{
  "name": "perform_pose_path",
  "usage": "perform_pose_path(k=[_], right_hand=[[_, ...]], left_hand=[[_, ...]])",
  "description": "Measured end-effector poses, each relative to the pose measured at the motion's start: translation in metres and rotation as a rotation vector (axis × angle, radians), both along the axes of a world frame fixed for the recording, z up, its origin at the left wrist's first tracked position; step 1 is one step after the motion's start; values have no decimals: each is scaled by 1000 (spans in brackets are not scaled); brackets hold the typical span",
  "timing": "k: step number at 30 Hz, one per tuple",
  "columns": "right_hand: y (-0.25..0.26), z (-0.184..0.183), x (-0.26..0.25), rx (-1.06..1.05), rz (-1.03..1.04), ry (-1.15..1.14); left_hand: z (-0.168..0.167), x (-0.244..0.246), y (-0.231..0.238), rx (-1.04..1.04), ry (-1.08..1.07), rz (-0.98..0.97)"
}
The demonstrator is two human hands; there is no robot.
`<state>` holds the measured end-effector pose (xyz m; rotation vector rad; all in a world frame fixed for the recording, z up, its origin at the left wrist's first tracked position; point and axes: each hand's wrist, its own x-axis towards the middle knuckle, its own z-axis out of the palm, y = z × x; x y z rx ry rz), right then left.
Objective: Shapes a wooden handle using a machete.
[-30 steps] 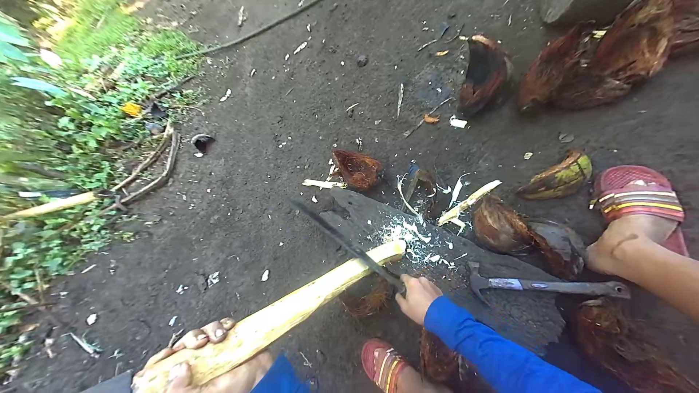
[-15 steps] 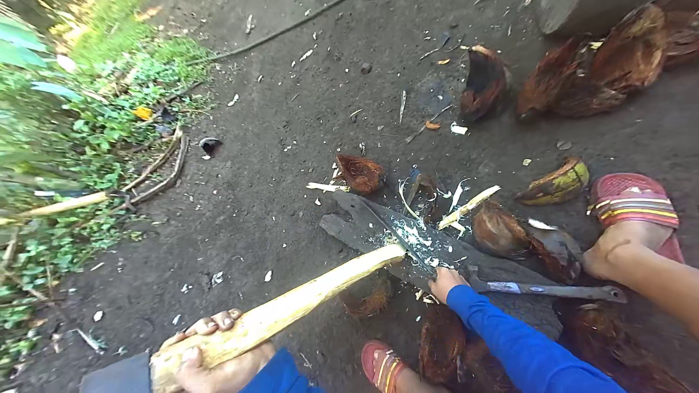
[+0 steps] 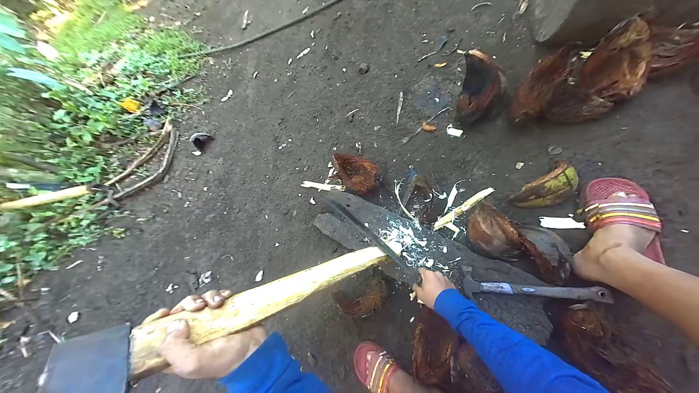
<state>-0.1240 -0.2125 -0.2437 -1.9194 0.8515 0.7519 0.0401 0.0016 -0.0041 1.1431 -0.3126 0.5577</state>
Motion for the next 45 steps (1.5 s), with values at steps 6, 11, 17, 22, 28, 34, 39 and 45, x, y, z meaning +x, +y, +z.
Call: perform_pose_path(k=[6,11,17,22,28,34,39,45], right_hand=[[-25,-29,-7,22,-111,52],[-33,-24,-16,-134,59,48],[-59,-17,-57,-334,97,-153],[-77,-23,-93,-457,36,-189],[-85,-44,-147,-569,81,-173],[-108,-35,-166,-594,271,-5],[-112,-24,-167,-530,243,137],[-111,-23,-167,-474,169,216]], left_hand=[[4,0,-18,51,-29,33],[4,24,-48,160,-99,38],[59,3,-118,302,158,289],[38,39,-121,392,103,342],[38,38,-128,399,169,312],[46,37,-123,507,106,239],[54,48,-110,661,117,126],[53,59,-100,661,120,29]])
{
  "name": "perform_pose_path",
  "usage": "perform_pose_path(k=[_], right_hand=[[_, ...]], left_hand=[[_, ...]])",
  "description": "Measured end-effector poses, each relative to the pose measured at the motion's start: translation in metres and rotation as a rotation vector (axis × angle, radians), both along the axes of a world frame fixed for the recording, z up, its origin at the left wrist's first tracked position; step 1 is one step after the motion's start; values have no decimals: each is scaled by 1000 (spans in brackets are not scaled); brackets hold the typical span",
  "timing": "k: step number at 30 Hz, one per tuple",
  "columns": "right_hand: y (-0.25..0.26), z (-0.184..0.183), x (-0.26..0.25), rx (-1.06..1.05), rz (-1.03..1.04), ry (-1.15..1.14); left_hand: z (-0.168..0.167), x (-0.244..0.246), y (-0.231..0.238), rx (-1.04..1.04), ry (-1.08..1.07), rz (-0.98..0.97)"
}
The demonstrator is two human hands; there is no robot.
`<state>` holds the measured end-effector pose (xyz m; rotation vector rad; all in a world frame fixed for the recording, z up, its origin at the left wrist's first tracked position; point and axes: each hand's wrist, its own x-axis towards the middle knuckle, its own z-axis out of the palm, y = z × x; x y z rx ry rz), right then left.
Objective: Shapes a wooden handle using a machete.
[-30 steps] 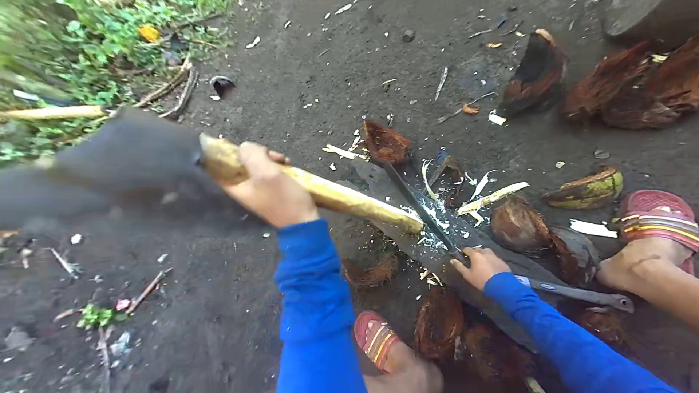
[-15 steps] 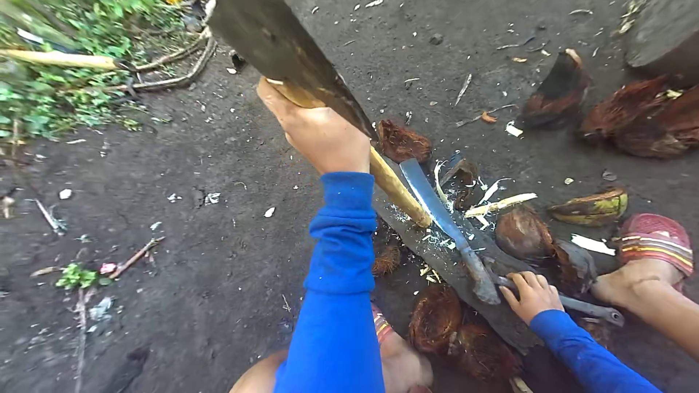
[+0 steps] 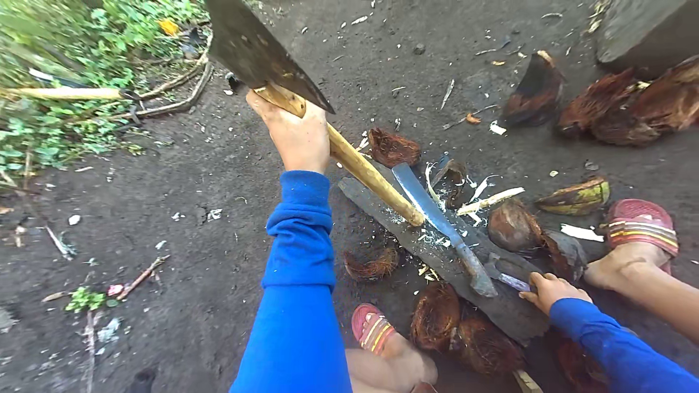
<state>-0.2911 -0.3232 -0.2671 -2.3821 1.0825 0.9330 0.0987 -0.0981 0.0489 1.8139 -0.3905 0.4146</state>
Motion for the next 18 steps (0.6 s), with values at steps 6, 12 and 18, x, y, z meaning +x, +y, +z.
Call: perform_pose_path(k=[6,12,18], right_hand=[[-20,-11,-20,37,2,174],[-35,-29,-55,18,-11,366],[-20,0,-18,4,-88,78]], left_hand=[[2,-2,1,-10,6,-74],[6,5,-3,36,53,-113],[12,1,-8,59,85,-152]])
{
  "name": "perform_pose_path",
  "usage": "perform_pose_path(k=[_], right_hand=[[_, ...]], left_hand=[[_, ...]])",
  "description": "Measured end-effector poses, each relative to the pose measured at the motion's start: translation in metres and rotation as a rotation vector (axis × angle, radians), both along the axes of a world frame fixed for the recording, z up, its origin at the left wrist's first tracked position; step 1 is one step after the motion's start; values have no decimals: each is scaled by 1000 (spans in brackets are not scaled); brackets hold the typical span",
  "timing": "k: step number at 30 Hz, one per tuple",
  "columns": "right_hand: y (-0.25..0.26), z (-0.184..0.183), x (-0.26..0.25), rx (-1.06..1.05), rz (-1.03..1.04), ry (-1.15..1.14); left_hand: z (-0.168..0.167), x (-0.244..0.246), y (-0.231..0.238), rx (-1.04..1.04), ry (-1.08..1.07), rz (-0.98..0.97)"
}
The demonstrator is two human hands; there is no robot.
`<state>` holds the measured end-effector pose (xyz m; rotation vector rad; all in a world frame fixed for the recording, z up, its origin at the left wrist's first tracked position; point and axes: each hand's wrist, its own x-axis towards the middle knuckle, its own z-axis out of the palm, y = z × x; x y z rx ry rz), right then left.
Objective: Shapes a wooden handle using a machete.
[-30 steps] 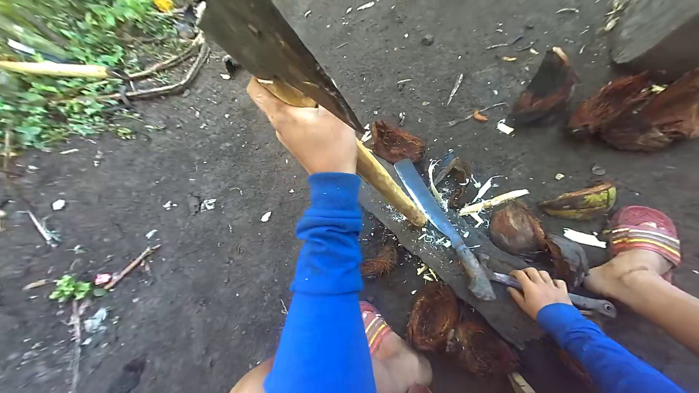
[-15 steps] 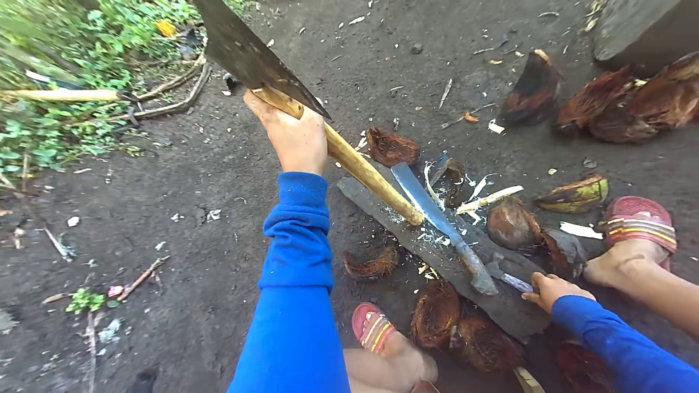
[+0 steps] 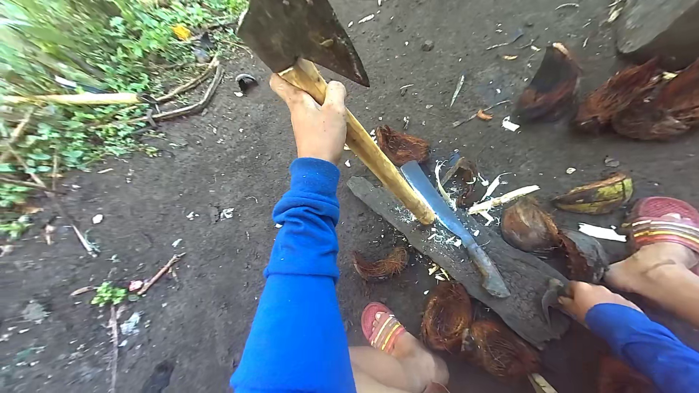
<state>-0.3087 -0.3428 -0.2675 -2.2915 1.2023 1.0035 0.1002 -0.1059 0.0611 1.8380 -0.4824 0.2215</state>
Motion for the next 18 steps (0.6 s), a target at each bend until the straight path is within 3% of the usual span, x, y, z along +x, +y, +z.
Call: perform_pose_path(k=[4,11,18], right_hand=[[19,28,48,60,-21,-221],[43,21,85,185,-52,-275],[66,2,93,230,-86,-269]], left_hand=[[3,-3,0,58,2,-45],[-2,-2,6,92,-85,0],[-21,-5,4,-261,-211,-138]])
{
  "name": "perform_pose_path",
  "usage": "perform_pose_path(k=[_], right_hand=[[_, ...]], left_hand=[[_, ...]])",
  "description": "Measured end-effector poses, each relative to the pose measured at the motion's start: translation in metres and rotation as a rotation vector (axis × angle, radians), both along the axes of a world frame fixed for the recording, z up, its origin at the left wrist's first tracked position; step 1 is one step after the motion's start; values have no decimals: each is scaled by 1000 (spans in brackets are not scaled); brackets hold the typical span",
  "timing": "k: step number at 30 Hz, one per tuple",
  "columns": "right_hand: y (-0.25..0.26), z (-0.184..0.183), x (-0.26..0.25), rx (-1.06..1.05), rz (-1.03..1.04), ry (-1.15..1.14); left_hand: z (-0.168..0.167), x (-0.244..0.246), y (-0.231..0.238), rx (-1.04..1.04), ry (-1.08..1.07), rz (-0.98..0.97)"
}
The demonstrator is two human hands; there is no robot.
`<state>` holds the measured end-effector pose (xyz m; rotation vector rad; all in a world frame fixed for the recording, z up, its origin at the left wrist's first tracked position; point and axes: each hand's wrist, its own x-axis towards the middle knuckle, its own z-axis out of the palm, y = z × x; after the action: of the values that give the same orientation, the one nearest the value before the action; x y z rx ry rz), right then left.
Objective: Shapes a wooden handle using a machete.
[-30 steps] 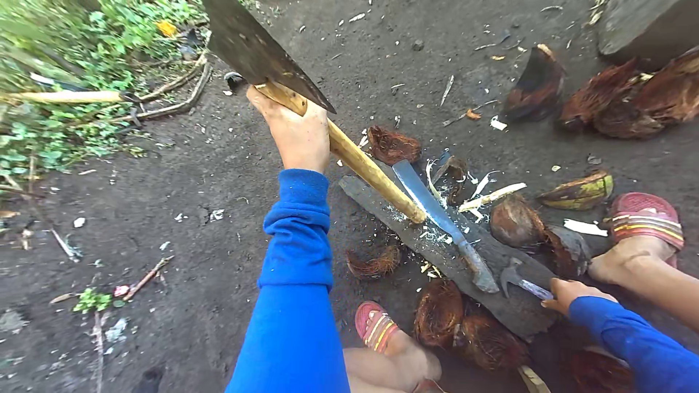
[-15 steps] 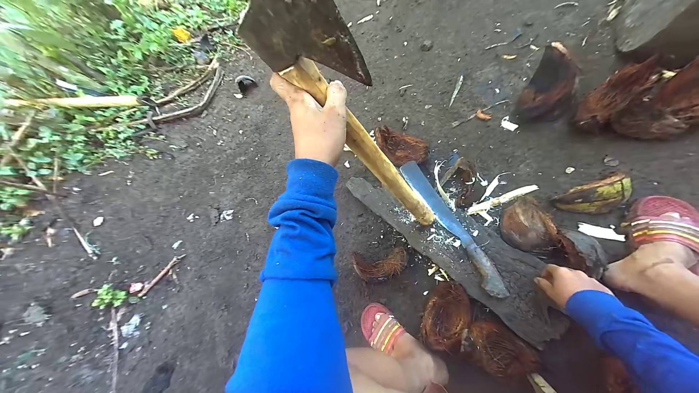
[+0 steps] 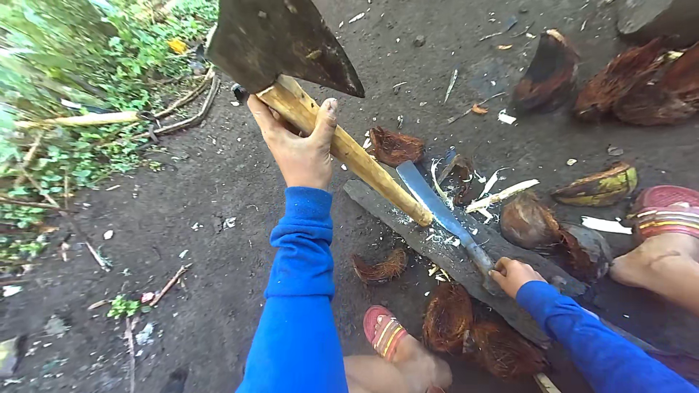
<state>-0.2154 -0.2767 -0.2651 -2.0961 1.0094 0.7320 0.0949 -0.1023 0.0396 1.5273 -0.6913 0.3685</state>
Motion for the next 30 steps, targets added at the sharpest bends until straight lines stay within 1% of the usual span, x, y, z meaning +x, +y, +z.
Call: perform_pose_path(k=[5,10,14,16,20,22,24,27,30], right_hand=[[1,0,5,8,-24,32],[2,-8,3,13,-57,5],[6,-7,7,-3,-79,0],[10,-2,13,-9,-87,-32],[20,2,31,-32,-103,-60],[23,-2,39,-34,-122,-57],[21,-6,47,-12,-134,-31],[13,-9,52,60,-77,23],[7,-11,46,113,46,42]], left_hand=[[1,-7,-5,-5,-34,-47],[-1,-10,-2,-35,-36,-116],[3,-13,6,18,-51,-133],[4,-11,12,47,-36,-191],[3,1,27,77,68,-419],[5,2,30,85,73,-467],[5,2,31,90,89,-467],[2,4,27,93,94,-442],[0,7,21,62,113,-438]])
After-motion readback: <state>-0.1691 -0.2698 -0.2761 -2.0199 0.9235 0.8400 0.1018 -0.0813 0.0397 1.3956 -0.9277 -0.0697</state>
